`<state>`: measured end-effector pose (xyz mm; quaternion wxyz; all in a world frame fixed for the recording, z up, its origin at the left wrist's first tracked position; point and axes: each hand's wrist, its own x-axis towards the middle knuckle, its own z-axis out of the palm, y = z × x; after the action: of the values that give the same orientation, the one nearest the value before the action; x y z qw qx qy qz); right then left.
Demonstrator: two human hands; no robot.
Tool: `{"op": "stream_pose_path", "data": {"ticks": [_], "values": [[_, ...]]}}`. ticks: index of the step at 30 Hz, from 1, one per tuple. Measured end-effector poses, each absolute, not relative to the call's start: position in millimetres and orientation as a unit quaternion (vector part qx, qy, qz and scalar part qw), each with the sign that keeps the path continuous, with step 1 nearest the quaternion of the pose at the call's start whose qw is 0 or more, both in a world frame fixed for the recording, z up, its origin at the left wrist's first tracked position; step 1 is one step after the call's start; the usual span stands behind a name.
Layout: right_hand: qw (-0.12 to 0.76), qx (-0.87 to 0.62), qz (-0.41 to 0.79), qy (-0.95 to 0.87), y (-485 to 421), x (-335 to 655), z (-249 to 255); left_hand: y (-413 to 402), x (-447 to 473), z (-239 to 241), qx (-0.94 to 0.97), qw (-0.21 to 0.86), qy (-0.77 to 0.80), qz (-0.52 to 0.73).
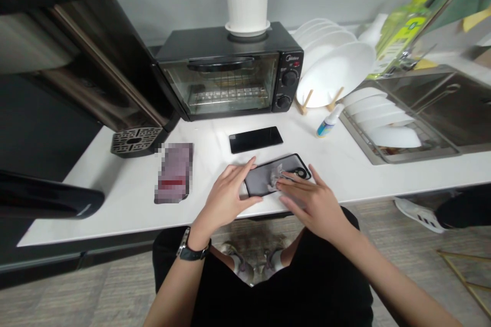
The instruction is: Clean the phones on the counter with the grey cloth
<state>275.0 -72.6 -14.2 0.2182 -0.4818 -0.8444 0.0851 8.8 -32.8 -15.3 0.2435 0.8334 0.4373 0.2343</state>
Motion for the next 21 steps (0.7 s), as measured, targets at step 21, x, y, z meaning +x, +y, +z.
{"op": "stream_pose_path", "data": {"ticks": [21], "values": [[0.225,-0.559,-0.028,-0.798,-65.1,255.3,-22.0,-29.0,10.7,-15.5,0.835,0.242,0.435,0.236]]}}
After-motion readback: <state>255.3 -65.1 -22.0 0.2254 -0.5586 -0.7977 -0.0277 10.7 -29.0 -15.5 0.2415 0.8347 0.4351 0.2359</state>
